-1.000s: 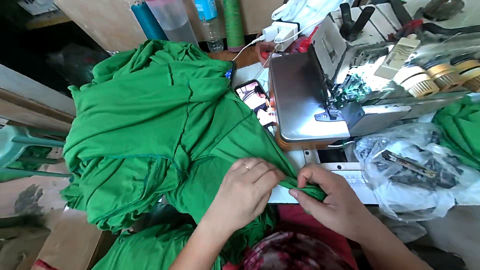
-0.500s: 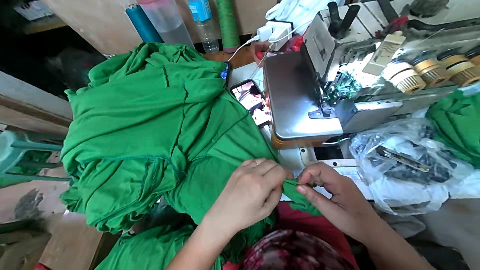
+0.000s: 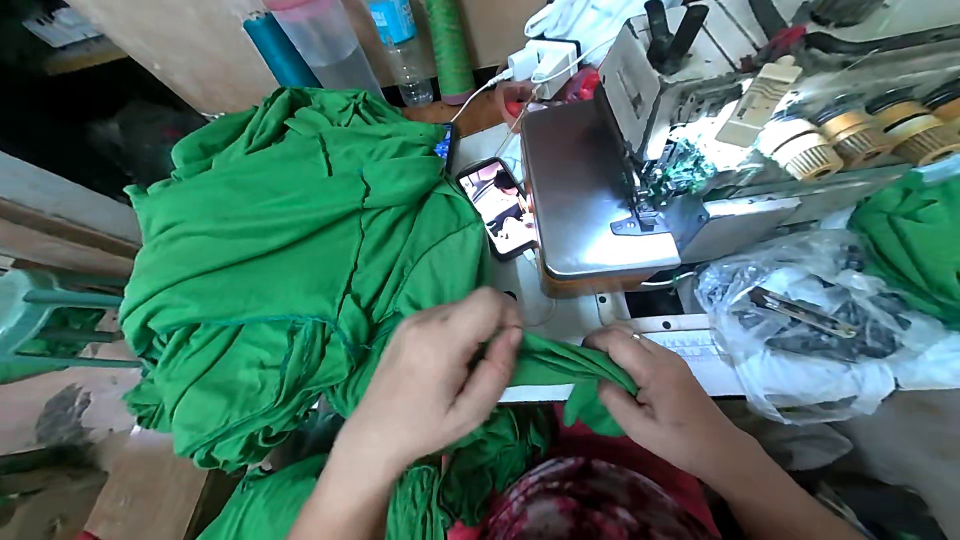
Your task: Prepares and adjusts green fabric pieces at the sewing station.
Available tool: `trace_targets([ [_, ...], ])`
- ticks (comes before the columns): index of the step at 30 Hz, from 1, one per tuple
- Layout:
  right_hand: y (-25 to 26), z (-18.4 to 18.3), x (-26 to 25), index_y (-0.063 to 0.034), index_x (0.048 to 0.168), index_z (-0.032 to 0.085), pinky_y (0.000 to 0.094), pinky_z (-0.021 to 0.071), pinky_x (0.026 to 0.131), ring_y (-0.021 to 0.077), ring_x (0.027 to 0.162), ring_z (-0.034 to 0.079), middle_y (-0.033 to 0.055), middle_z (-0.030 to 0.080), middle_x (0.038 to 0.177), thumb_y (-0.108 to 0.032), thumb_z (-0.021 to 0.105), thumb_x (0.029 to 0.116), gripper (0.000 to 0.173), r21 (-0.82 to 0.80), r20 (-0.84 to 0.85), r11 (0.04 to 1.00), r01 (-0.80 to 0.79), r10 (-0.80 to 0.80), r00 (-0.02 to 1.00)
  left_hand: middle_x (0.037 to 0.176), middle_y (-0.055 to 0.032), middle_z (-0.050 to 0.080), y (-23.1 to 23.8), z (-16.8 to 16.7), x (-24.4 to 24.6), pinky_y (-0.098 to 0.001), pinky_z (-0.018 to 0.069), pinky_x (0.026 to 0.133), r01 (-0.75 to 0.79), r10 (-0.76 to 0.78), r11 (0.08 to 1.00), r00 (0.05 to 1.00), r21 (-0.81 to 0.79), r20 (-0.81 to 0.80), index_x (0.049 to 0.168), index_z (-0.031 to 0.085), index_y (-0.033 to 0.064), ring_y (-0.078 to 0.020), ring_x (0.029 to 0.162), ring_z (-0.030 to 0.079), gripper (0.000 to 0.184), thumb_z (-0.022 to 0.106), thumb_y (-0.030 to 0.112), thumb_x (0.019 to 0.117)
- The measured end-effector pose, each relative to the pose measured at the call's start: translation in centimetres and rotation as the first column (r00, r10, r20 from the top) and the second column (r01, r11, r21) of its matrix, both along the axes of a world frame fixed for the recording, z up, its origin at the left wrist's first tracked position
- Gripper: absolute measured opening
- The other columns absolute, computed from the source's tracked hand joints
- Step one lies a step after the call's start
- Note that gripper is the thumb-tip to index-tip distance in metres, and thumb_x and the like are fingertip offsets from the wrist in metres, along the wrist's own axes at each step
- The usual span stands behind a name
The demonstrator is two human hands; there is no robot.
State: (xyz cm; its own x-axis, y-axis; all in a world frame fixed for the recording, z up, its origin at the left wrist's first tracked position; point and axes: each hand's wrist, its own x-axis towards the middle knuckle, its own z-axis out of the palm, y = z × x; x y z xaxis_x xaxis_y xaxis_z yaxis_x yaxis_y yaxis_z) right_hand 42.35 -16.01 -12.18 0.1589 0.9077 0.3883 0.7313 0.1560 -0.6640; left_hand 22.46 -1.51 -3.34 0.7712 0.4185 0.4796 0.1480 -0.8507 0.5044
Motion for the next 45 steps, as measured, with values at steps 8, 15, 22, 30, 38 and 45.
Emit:
trace_targets([
  [8,0.5,-0.3,2.1,0.0051,0.122,0.057,0.0175,0.055,0.081,-0.0002,0.091,0.065,0.0051,0.069,0.107,-0.007,0.06,0.0918,0.032,-0.194,-0.647,0.93,-0.312,0.118,0.753,0.077,0.0048,0.055,7.1,2.8,-7.6,-0.0131,0.0408,0.053,-0.388,0.395,0.911,0.918,0.138,-0.031,0.105,0.06,0.0057,0.0062,0.059,0.048,0.021,0.055,0.025,0.1001],
  [15,1.1,-2.3,1.6,-0.0043,0.135,0.06,0.0251,0.0568,0.064,0.0096,0.081,0.066,0.0158,0.061,0.132,-0.021,0.062,0.0966,0.042,-0.2,-0.339,0.979,-0.048,-0.023,0.941,0.112,-0.0189,0.069,6.6,-2.4,-4.8,-0.0587,0.0465,0.095,-0.269,0.322,0.925,0.93,0.269,-0.176,0.107,0.071,0.0002,-0.0398,0.111,0.062,0.024,0.061,0.02,0.0971],
  [22,1.2,-2.4,0.5,-0.0135,0.106,0.076,0.0259,0.0551,0.067,0.0107,0.082,0.066,0.0079,0.07,0.109,-0.028,0.058,0.1008,0.024,-0.081,-0.081,0.995,-0.055,0.048,0.996,0.107,-0.0096,0.073,0.0,-8.2,-0.2,-0.0492,0.0565,0.084,0.065,-0.019,0.993,0.914,0.1,-0.404,0.104,0.076,0.0101,-0.03,0.103,0.07,0.017,0.066,0.021,0.0972],
  [30,0.4,-0.8,-1.4,-0.0111,0.098,0.07,0.0292,0.0527,0.085,0.0135,0.093,0.066,0.0019,0.071,0.091,-0.036,0.058,0.1018,0.029,0.023,-0.051,0.982,-0.185,0.186,0.981,0.085,-0.0058,0.067,-1.2,-3.5,-0.6,-0.0317,0.0543,0.065,0.062,-0.038,0.993,0.973,0.098,-0.228,0.098,0.066,0.0089,-0.0172,0.075,0.067,0.021,0.053,0.023,0.1054],
  [38,-1.2,4.2,0.6,-0.0023,0.098,0.06,0.008,0.0443,0.069,-0.0027,0.074,0.055,0.0032,0.058,0.079,-0.028,0.049,0.1085,0.029,0.133,-0.32,0.893,-0.43,0.449,0.834,0.097,-0.0169,0.075,-0.4,-3.3,-3.1,-0.05,0.0586,0.078,-0.244,0.225,0.969,0.938,-0.041,-0.265,0.103,0.075,-0.0011,-0.0303,0.085,0.074,0.028,0.055,0.02,0.1015],
  [45,-0.9,3.3,2.2,-0.0032,0.101,0.065,0.0059,0.048,0.069,-0.0092,0.078,0.058,-0.0025,0.066,0.084,-0.028,0.059,0.1046,0.026,0.151,-0.489,0.849,-0.507,0.51,0.708,0.098,0.0125,0.064,3.8,0.9,-10.1,-0.0156,0.0502,0.082,-0.127,0.128,0.991,0.991,0.042,-0.028,0.101,0.068,0.0207,0.0059,0.094,0.06,0.021,0.057,0.038,0.1014],
])
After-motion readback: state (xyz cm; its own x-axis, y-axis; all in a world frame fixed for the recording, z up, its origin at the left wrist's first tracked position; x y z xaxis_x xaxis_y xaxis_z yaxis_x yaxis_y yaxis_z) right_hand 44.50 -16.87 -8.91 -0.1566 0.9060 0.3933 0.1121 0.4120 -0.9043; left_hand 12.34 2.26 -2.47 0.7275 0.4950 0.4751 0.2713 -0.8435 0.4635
